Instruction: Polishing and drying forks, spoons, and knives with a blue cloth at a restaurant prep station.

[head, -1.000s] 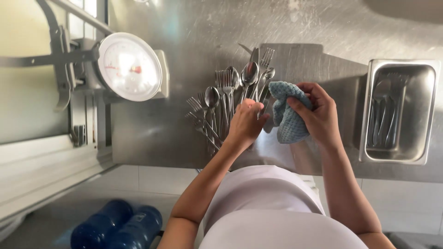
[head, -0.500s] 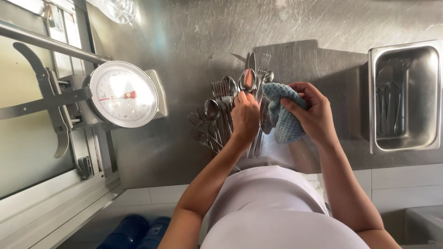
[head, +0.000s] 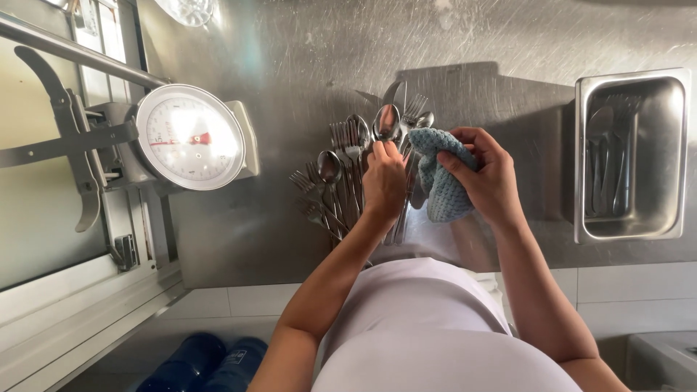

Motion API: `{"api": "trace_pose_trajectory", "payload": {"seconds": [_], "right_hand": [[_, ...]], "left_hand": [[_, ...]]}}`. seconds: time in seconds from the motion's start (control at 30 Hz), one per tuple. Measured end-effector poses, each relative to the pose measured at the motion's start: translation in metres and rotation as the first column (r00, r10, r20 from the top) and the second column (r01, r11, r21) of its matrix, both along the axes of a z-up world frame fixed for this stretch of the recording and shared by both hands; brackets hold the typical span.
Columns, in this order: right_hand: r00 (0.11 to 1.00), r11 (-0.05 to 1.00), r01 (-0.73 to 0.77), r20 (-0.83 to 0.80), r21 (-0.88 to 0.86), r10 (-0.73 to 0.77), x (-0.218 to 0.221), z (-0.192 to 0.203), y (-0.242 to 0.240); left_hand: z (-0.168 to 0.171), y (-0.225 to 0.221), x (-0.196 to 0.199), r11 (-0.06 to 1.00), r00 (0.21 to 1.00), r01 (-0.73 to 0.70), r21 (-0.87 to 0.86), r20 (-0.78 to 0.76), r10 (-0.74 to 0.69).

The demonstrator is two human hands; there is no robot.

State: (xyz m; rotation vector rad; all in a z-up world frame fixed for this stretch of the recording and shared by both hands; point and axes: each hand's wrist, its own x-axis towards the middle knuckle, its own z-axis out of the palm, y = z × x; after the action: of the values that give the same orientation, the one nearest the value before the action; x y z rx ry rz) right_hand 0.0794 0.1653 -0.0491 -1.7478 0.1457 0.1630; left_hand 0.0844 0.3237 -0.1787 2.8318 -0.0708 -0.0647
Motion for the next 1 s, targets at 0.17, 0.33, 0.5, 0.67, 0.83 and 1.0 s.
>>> {"api": "trace_pose_trajectory", "payload": {"seconds": [0.17,0.33,0.5,0.67,0.83,1.0], "right_hand": [[0.999,1.0,0.025,0.03,0.014,-0.026,-0.004,0.001,-0.01],[0.989,0.99,0.129,0.066,0.05,-0.133,-0.007,-0.006,-0.025],[0.924,0.968,0.219,0.346,-0.127,-0.164,-0.012,0.012,-0.034],[0.853,0.911,0.119,0.509,-0.396,0.11,-0.027,0.017,-0.038],[0.814,0.827,0.23,0.567,-0.513,0.125,-0.029,0.009,-0.089],[0.797,0.816,0.387,0.6,-0.43,-0.062,-0.032,0.002,-0.15]], "left_hand": [[0.01,-0.001,0.007,0.998,1.0,0.021,0.065,-0.023,-0.019],[0.026,-0.006,0.0,0.986,0.998,0.03,-0.161,0.064,-0.02],[0.091,-0.019,-0.022,0.653,0.959,-0.022,-0.757,-0.201,-0.201],[0.156,-0.04,-0.037,0.506,0.918,-0.154,-0.849,-0.313,-0.244],[0.166,-0.067,-0.061,0.536,0.888,-0.16,-0.829,-0.358,-0.289],[0.206,-0.115,-0.074,0.544,0.853,-0.072,-0.836,-0.335,-0.401]]}}
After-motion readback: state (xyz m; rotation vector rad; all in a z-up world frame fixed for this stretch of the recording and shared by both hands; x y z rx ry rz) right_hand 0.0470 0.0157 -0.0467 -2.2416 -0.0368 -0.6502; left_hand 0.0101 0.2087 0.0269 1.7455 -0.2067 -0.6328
